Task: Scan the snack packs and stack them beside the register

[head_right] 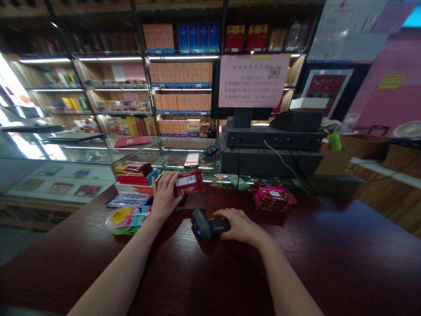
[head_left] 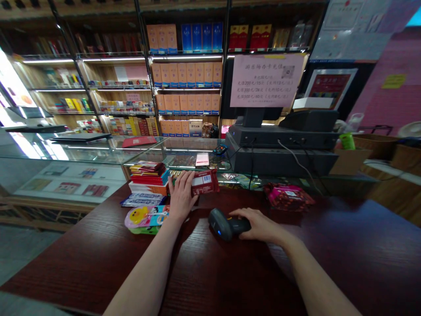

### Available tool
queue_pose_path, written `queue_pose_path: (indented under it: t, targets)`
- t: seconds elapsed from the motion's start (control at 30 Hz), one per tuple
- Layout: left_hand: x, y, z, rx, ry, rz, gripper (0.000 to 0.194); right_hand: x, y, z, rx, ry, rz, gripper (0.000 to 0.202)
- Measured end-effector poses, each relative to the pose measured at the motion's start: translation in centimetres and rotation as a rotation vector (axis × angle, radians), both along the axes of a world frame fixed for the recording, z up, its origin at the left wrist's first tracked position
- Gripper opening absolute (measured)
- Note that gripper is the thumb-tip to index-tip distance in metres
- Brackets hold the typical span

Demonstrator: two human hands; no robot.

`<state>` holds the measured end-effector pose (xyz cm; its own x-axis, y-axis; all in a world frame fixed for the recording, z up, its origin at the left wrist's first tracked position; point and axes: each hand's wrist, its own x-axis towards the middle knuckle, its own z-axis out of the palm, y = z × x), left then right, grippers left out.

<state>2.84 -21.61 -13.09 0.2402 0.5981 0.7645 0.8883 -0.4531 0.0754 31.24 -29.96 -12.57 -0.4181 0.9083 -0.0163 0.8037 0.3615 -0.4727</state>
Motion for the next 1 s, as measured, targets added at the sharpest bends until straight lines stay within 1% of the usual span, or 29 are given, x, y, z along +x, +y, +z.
queue_pose_path:
  t: [0.17,0.27,0.37,0.5,0.7,1.0]
  targets:
    - [-0.2,0.1,0.0,-0.014,0.003,0.019,0.08,0.3,0.0,0.3,0.058,0.118,0.068,0.056]
    - [-0.2,0.1,0.0,-0.015,0.006,0.022,0.08,0.4,-0.2,1.1,0.105,0.184,0.031,0.054]
    - [-0.1,0.0,0.2,-0.017,0.0,0.031,0.08,0.6,-0.5,2.0,0.118,0.301,-0.017,0.054]
    - [0.0,0.0,0.1,-0.016,-0.001,0.031,0.08,0.9,-0.8,2.9,0.107,0.394,-0.024,0.054]
    - [-0.1,0.0,-0.1,-0.014,-0.003,0.025,0.078,1.1,-1.0,3.2,0.074,0.42,-0.051,0.051]
    - [0.0,0.0,0.1,0.008,-0.01,0.028,0.072,1.0,-1.0,3.1,0.05,0.394,-0.064,0.051]
